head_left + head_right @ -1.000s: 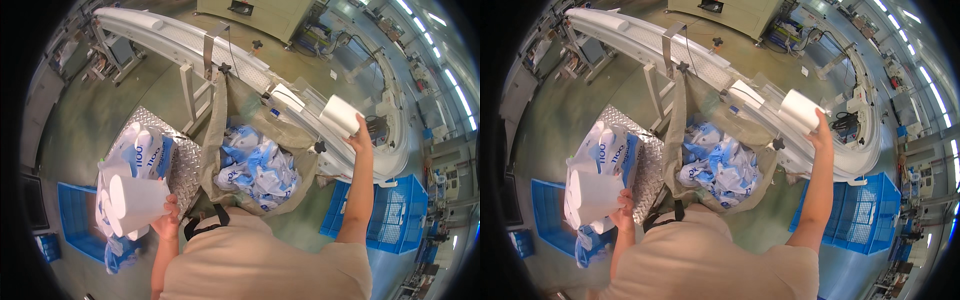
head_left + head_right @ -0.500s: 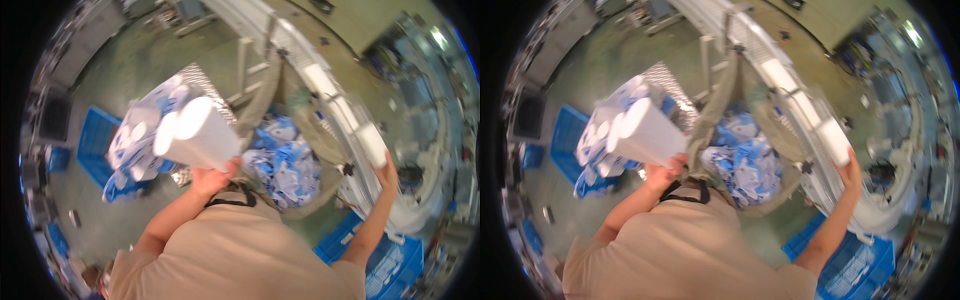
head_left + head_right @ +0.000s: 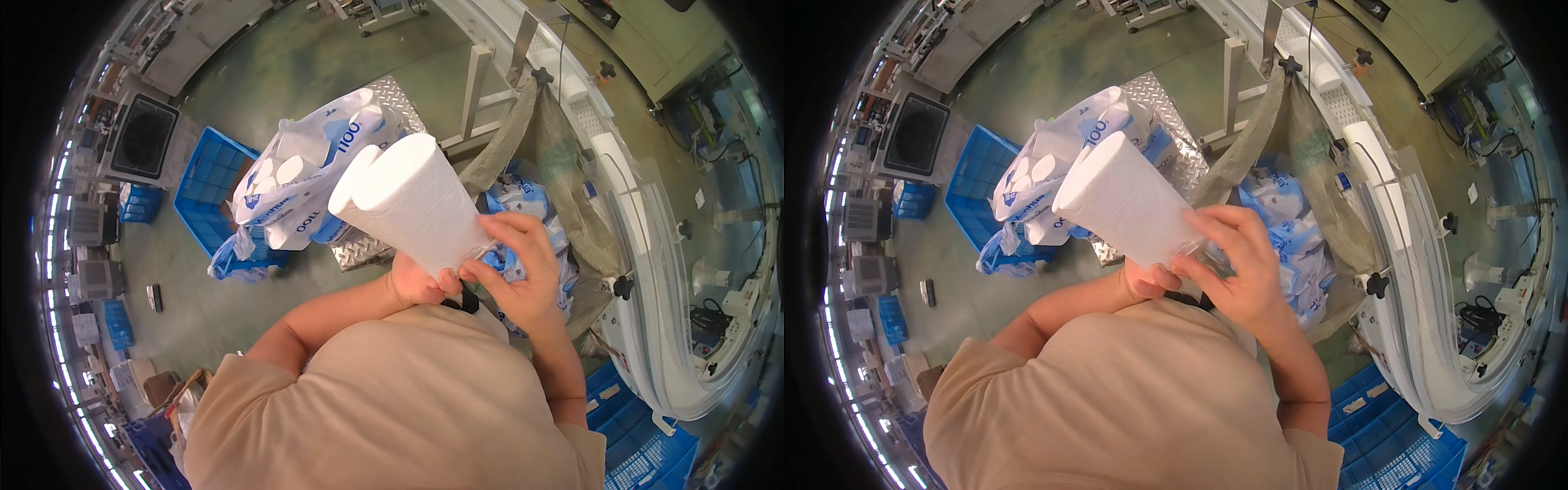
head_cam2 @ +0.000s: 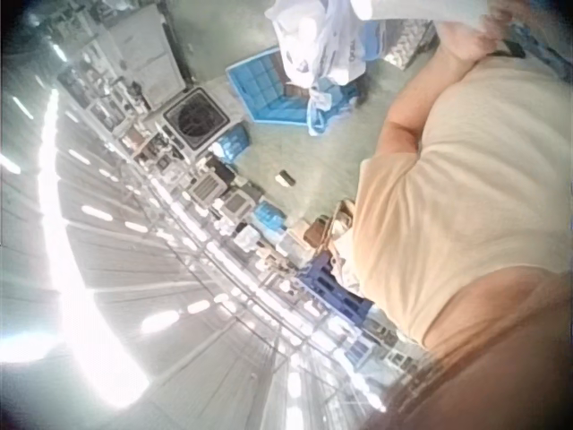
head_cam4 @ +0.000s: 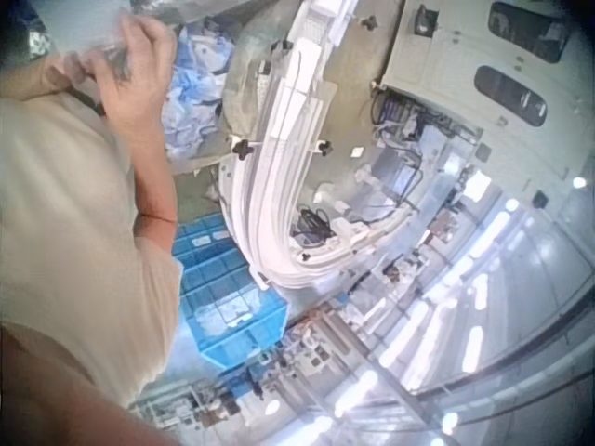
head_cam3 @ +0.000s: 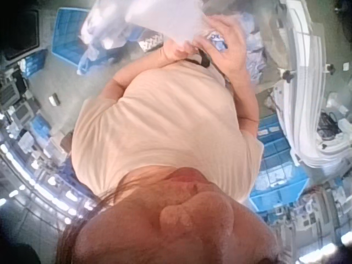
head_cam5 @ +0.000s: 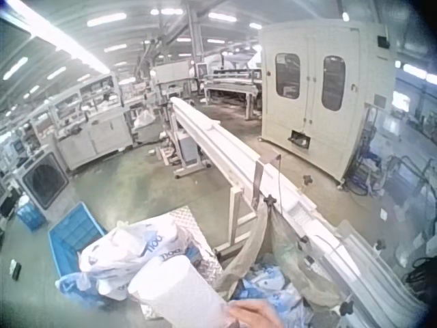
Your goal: The person takes individual rolls of toilet paper from a large bag and places them into a plastic outer packaging sleeve on a metal table, eventually lifting the filled pack.
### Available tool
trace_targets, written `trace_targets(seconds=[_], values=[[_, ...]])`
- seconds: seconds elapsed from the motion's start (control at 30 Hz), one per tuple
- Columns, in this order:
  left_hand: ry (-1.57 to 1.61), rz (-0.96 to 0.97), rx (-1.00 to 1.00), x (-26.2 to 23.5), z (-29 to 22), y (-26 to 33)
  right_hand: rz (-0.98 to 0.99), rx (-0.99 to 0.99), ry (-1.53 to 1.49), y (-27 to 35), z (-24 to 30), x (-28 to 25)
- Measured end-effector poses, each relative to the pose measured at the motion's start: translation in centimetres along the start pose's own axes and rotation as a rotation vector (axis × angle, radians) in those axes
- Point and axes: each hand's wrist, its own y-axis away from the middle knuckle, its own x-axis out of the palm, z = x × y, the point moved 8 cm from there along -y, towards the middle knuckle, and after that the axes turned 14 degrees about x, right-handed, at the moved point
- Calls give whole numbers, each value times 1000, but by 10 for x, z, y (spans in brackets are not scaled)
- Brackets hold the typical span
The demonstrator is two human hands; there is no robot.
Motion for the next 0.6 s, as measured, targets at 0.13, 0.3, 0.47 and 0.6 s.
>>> trace_targets(seconds=[0.13,0.3,0.47,0.6], values=[[14,35,-14,8,1,-1,-54,-20,-81,8,-22,8],[-50,31,-11,8,3,4,-325,351,-523,5,-53,-8],[-74,22,48,8,2,6,-320,400,-490,11,-62,-27],[-345,-169,215,3,-30,7,-93,575,-143,33,-124,-46]])
